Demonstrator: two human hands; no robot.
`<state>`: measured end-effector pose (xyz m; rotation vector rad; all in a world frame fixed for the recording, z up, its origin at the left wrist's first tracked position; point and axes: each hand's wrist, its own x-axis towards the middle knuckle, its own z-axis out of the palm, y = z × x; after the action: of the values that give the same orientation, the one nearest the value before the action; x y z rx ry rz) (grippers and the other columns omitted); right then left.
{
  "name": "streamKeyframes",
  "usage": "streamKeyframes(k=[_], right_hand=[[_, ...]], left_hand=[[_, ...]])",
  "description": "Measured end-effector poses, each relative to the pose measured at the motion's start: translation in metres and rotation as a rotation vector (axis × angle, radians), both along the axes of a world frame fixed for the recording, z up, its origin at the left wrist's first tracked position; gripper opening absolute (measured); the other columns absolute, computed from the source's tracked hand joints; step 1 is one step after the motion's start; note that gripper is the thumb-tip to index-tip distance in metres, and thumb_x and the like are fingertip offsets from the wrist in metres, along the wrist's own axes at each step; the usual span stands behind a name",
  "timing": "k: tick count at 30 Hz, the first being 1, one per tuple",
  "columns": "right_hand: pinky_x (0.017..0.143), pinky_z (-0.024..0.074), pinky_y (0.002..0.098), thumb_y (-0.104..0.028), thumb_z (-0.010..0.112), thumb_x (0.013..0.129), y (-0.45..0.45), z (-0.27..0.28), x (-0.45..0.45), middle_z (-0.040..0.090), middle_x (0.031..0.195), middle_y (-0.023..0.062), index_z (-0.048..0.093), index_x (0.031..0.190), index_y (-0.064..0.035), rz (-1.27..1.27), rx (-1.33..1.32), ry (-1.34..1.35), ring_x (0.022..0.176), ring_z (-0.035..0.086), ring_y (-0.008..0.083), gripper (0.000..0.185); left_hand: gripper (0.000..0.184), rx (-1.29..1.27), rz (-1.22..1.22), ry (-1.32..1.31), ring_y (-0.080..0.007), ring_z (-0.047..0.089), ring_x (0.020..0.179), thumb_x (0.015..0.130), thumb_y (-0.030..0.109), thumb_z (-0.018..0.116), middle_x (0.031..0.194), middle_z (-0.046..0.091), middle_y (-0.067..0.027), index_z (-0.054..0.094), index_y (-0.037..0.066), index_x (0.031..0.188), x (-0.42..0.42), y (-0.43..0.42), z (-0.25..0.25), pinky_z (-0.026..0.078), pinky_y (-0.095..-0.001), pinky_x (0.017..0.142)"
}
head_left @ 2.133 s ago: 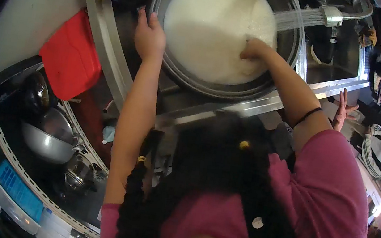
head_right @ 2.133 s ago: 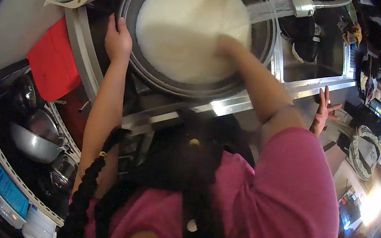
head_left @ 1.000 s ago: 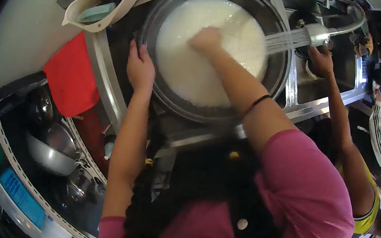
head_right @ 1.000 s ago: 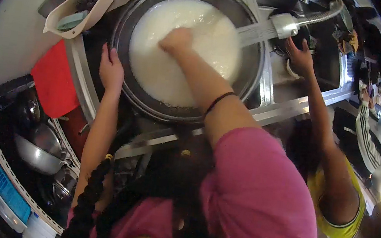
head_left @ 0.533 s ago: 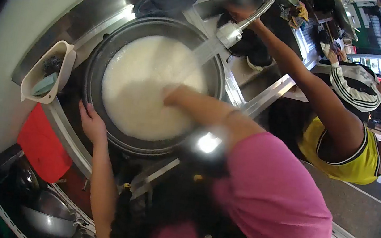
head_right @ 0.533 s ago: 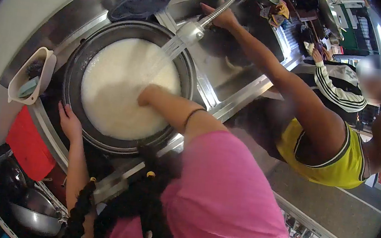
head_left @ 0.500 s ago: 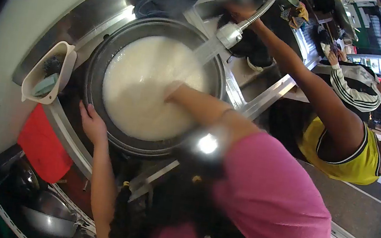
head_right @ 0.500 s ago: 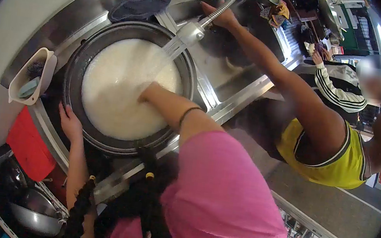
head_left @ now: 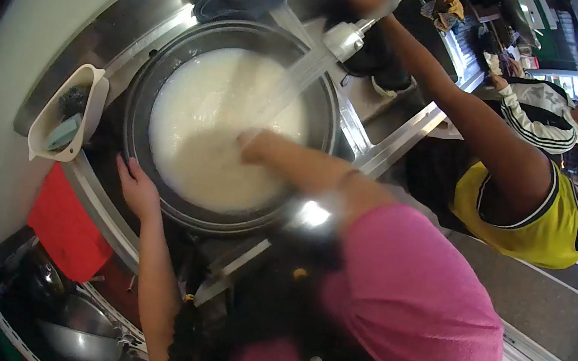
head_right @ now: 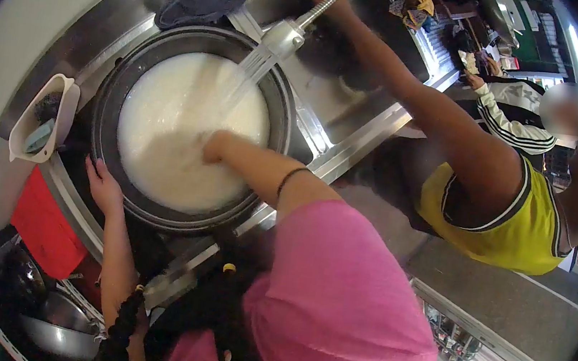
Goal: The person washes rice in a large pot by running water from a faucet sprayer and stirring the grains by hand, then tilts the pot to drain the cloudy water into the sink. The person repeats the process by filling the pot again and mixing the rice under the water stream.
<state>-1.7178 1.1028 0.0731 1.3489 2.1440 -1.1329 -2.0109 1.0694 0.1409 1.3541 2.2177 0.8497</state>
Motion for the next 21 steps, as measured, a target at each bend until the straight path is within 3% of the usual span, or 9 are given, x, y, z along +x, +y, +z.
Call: streamKeyframes(k=[2, 7, 8, 10, 13, 15, 17, 19, 21], right_hand=[[0.089, 0.0519, 0.0413, -0.028, 0.067, 0.077, 0.021, -0.017, 0.001, 0.067, 0.114, 0.0141, 0.067, 0.119, -0.0108, 0.065, -0.111, -0.059, 0.108, 0.064, 0.029, 0.045], [0.072, 0.0567, 0.042, -0.03, 0.068, 0.08, 0.053, -0.041, -0.023, 0.072, 0.095, 0.0154, 0.073, 0.102, -0.0108, 0.227, 0.365, -0.174, 0.085, 0.07, 0.0332, 0.03], [0.072, 0.0567, 0.042, -0.03, 0.068, 0.08, 0.05, -0.023, -0.031, 0.072, 0.095, 0.0154, 0.073, 0.102, -0.0108, 0.226, 0.369, -0.171, 0.085, 0.07, 0.0332, 0.03], [0.081, 0.0551, 0.0422, -0.026, 0.067, 0.08, 0.034, 0.009, -0.056, 0.069, 0.108, 0.0179, 0.07, 0.11, -0.0113, -0.092, 0.083, -0.234, 0.099, 0.067, 0.0309, 0.034], [0.095, 0.0497, 0.0427, -0.023, 0.068, 0.078, -0.013, -0.008, -0.035, 0.063, 0.122, 0.0182, 0.065, 0.12, -0.0137, 0.087, 0.263, -0.063, 0.115, 0.06, 0.0291, 0.044], [0.103, 0.0434, 0.0443, -0.023, 0.069, 0.079, -0.021, 0.048, -0.005, 0.058, 0.131, 0.0159, 0.059, 0.128, -0.0166, 0.039, 0.108, 0.045, 0.126, 0.052, 0.028, 0.051], [0.101, 0.0443, 0.0436, -0.029, 0.072, 0.078, -0.006, -0.066, 0.017, 0.06, 0.129, 0.0131, 0.066, 0.121, -0.0185, 0.086, -0.037, -0.191, 0.126, 0.052, 0.0293, 0.044], [0.095, 0.0479, 0.043, -0.026, 0.069, 0.079, 0.009, -0.071, 0.067, 0.064, 0.122, 0.0132, 0.071, 0.11, -0.016, 0.137, -0.024, 0.137, 0.115, 0.059, 0.0325, 0.033], [0.092, 0.0491, 0.0426, -0.027, 0.069, 0.078, 0.03, -0.058, 0.031, 0.065, 0.118, 0.0137, 0.072, 0.108, -0.014, 0.131, 0.033, 0.057, 0.111, 0.061, 0.0316, 0.033]], left_hand=[[0.052, 0.0, 0.001, -0.016, -0.0387, 0.051, 0.127, 0.103, 0.036, 0.043, 0.139, 0.052, -0.0224, 0.043, 0.003, 0.143, -0.001, 0.002, 0.001, 0.042, -0.0399, 0.102], [0.052, 0.031, -0.023, -0.028, -0.0388, 0.051, 0.127, 0.103, 0.035, 0.043, 0.139, 0.052, -0.0232, 0.043, 0.003, 0.143, 0.001, 0.002, 0.002, 0.041, -0.0402, 0.103], [0.052, 0.035, -0.023, -0.025, -0.0388, 0.051, 0.127, 0.103, 0.035, 0.043, 0.139, 0.052, -0.0232, 0.043, 0.003, 0.143, -0.001, 0.001, -0.001, 0.041, -0.0402, 0.103], [0.051, 0.015, 0.005, -0.02, -0.0395, 0.053, 0.124, 0.103, 0.035, 0.044, 0.137, 0.054, -0.0235, 0.043, 0.004, 0.144, -0.003, 0.002, -0.006, 0.042, -0.0407, 0.102], [0.051, -0.004, 0.007, -0.016, -0.039, 0.054, 0.123, 0.103, 0.035, 0.044, 0.136, 0.055, -0.0233, 0.043, 0.005, 0.144, 0.0, 0.002, 0.003, 0.043, -0.041, 0.101], [0.051, 0.011, 0.001, -0.052, -0.038, 0.055, 0.123, 0.103, 0.035, 0.044, 0.135, 0.055, -0.0232, 0.043, 0.006, 0.144, 0.001, 0.002, 0.002, 0.043, -0.0406, 0.101], [0.05, 0.02, 0.01, -0.074, -0.037, 0.055, 0.123, 0.103, 0.035, 0.044, 0.135, 0.055, -0.0232, 0.043, 0.006, 0.144, 0.001, 0.0, 0.004, 0.043, -0.0402, 0.101], [0.051, -0.012, 0.032, -0.069, -0.0353, 0.056, 0.123, 0.103, 0.035, 0.044, 0.136, 0.055, -0.0223, 0.043, 0.007, 0.145, 0.007, 0.002, 0.013, 0.043, -0.0393, 0.101], [0.053, -0.005, 0.028, -0.064, -0.0339, 0.054, 0.126, 0.103, 0.035, 0.045, 0.138, 0.054, -0.0207, 0.042, 0.003, 0.144, 0.003, 0.002, 0.009, 0.041, -0.0379, 0.104]])
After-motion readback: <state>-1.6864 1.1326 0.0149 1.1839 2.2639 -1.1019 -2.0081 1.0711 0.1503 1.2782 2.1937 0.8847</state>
